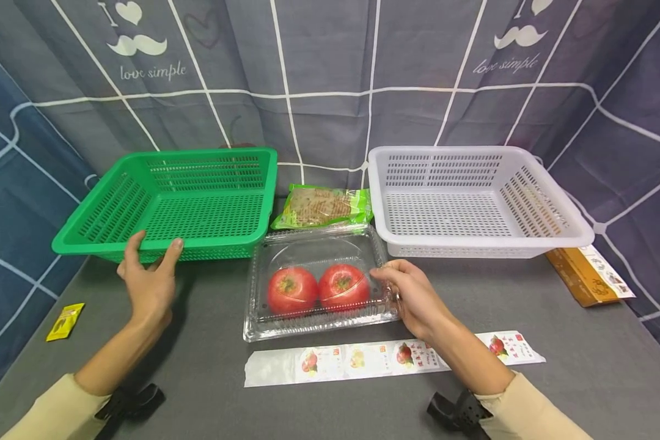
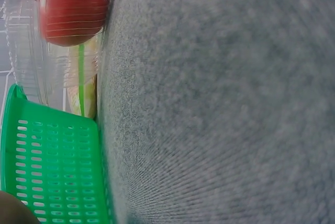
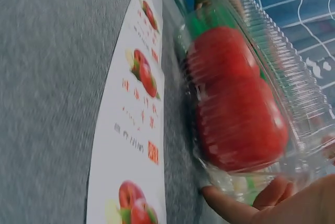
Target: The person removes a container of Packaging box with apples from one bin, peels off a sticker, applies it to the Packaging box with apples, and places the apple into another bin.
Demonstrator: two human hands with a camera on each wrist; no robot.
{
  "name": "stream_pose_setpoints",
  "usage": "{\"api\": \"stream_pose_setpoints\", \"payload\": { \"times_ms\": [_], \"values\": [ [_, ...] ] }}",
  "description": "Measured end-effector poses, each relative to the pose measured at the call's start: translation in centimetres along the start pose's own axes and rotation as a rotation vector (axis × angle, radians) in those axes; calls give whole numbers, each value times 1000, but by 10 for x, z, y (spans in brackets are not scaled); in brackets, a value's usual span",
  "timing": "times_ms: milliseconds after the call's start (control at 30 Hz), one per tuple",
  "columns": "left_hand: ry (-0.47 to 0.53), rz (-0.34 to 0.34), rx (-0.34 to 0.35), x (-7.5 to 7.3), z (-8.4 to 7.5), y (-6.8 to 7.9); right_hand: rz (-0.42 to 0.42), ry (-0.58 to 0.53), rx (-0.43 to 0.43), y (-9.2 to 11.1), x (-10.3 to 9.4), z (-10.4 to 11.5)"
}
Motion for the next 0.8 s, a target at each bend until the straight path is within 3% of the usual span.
{"api": "stream_pose_setpoints", "payload": {
  "times_ms": [300, 433, 567, 800],
  "values": [
    [-32, 5, 6, 0, -1, -1, -39, 191, 89, 1, -8, -1],
    [-24, 22, -40, -2, -3, -1, -55, 263, 108, 4, -7, -1],
    [-13, 39, -88, -4, -8, 0, -71, 304, 104, 8, -4, -4],
    [-13, 66, -88, -2, -10, 4, -92, 305, 56, 19, -2, -2]
  ]
}}
Point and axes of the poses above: each hand's wrist, its own y-axis away from the middle knuckle, its own x-axis out of the palm, z = x × y, the point moved 3 cm from there along -y, towards the middle knuckle, and after that the axes turned 9 degrees about z, right-handed, at the moved point
